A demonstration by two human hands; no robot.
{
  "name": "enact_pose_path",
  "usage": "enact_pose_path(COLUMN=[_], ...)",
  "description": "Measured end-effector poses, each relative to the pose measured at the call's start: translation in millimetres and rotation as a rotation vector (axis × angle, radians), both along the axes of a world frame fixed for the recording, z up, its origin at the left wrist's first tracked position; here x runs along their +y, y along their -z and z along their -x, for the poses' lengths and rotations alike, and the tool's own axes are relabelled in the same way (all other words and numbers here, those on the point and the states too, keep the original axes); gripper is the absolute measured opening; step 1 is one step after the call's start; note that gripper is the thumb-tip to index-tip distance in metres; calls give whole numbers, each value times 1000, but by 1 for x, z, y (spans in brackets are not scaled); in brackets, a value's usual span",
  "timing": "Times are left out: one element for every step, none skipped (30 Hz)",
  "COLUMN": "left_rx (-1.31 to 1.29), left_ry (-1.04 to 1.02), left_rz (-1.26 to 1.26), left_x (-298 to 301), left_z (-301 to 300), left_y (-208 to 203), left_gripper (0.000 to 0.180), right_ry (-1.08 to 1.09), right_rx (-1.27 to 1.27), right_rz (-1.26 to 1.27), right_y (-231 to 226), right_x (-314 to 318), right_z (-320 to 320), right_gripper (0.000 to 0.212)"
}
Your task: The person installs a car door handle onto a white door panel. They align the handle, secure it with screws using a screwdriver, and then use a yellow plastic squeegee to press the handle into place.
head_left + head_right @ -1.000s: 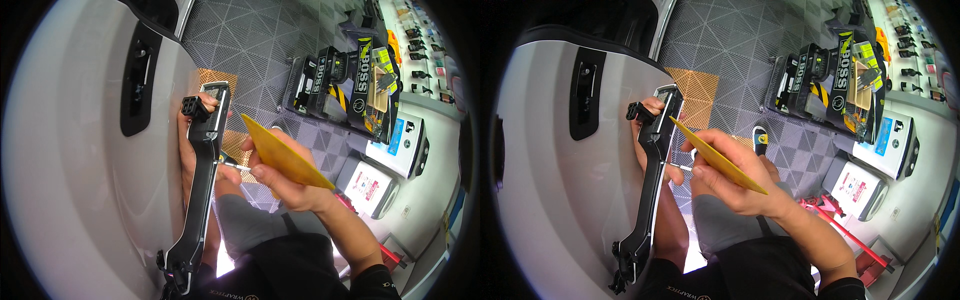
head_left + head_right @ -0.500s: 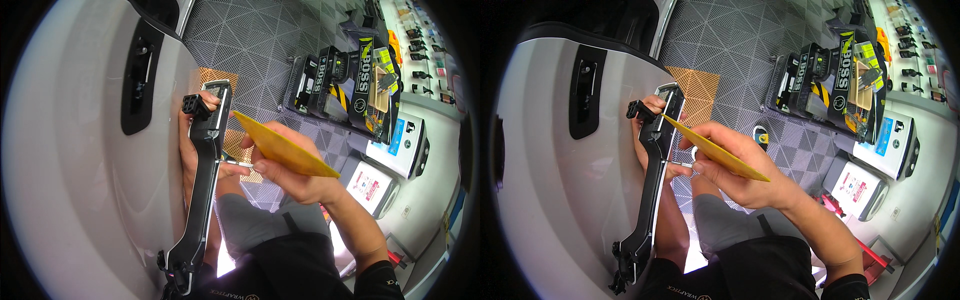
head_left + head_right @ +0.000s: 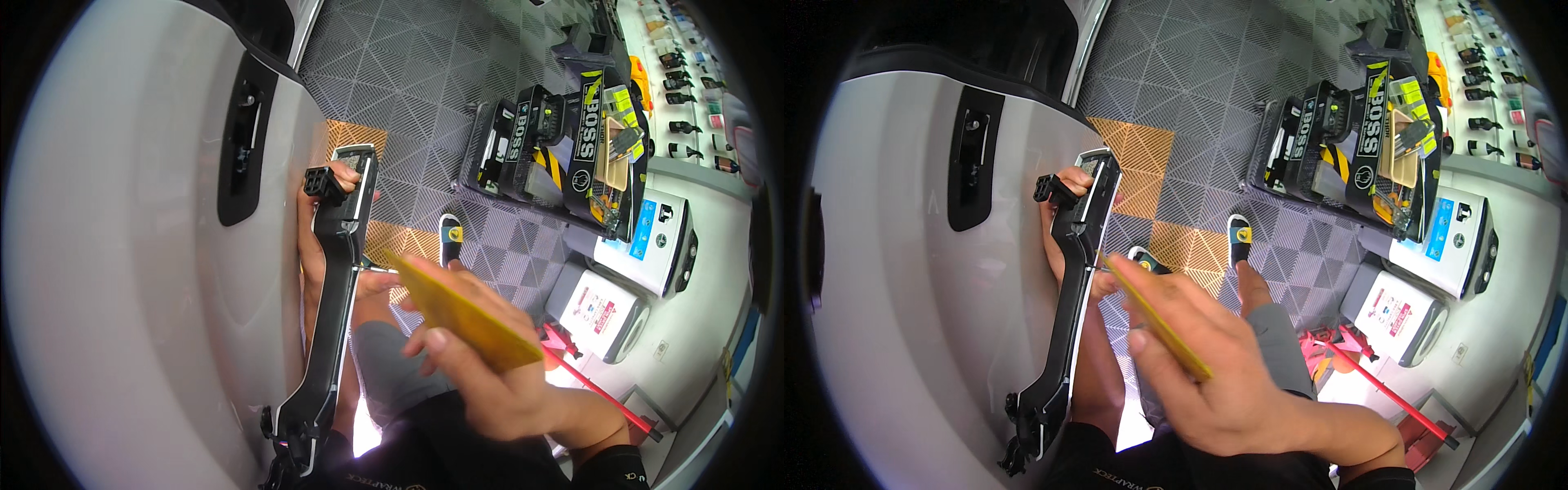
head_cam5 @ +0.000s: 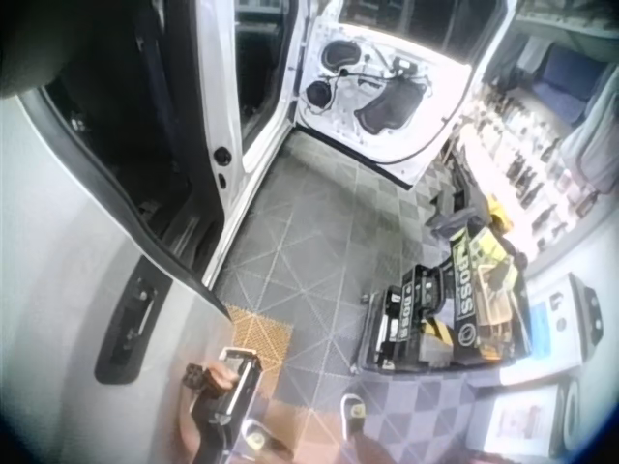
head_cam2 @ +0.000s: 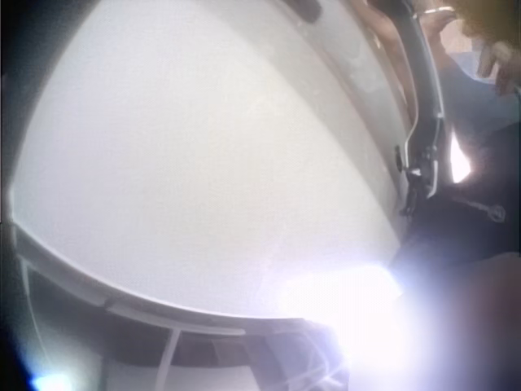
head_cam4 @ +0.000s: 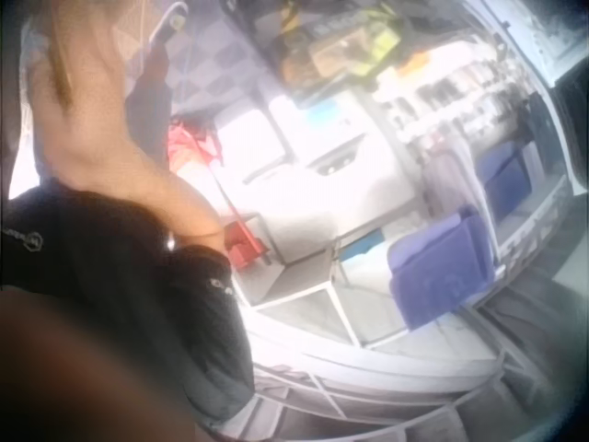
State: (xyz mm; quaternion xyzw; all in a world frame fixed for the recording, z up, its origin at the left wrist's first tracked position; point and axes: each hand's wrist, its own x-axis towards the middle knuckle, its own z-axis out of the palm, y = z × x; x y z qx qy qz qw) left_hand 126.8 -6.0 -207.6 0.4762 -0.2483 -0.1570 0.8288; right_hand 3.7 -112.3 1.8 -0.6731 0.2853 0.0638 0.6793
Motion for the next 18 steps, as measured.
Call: enact_pose_path(left_rx=[15,30,45,71,97,102,106,111,173,217,260,284,247,211,116,67,18,18], left_ry=[3,7,9,1,-8,-11,-15,-18,-21,-22,-24,-26,-26,-27,-27,-20,-13,3], left_rz=[7,14,21,0,-25,-24,-24,-24,3,15,28,27,10,-6,-36,-39,-40,-17], left_x=[0,0,0,1,1,1,2,2,2,2,2,2,2,2,2,2,2,2], left_z=[0,0,1,1,2,2,1,0,-1,-2,-2,-3,-3,-3,-2,-2,-1,-3], left_y=[0,0,0,1,1,2,3,5,6,7,8,9,8,8,6,5,3,2], left_gripper=[122,119,116,113,110,99,89,78,55,43,31,29,39,50,72,81,91,89], right_ry=[-10,-16,-7,-16,-18,-14,-9,4,14,25,34,33,33,26,11,-3,-25,-67], right_rx=[-13,-27,-32,-20,-16,2,20,53,71,90,91,90,88,86,86,87,86,109], right_rz=[-6,-13,3,16,23,15,6,-15,-26,-37,-37,-22,-7,24,50,76,99,133], right_y=[3,5,8,10,12,13,13,13,13,13,13,14,14,14,14,13,11,8], right_x=[5,9,14,16,19,20,21,22,23,24,26,27,29,31,32,33,33,32], right_z=[-2,-5,-8,-11,-15,-17,-18,-19,-20,-20,-20,-20,-20,-21,-23,-25,-28,-30], right_gripper=[55,54,53,52,51,51,51,50,50,50,50,50,50,51,52,53,54,55])
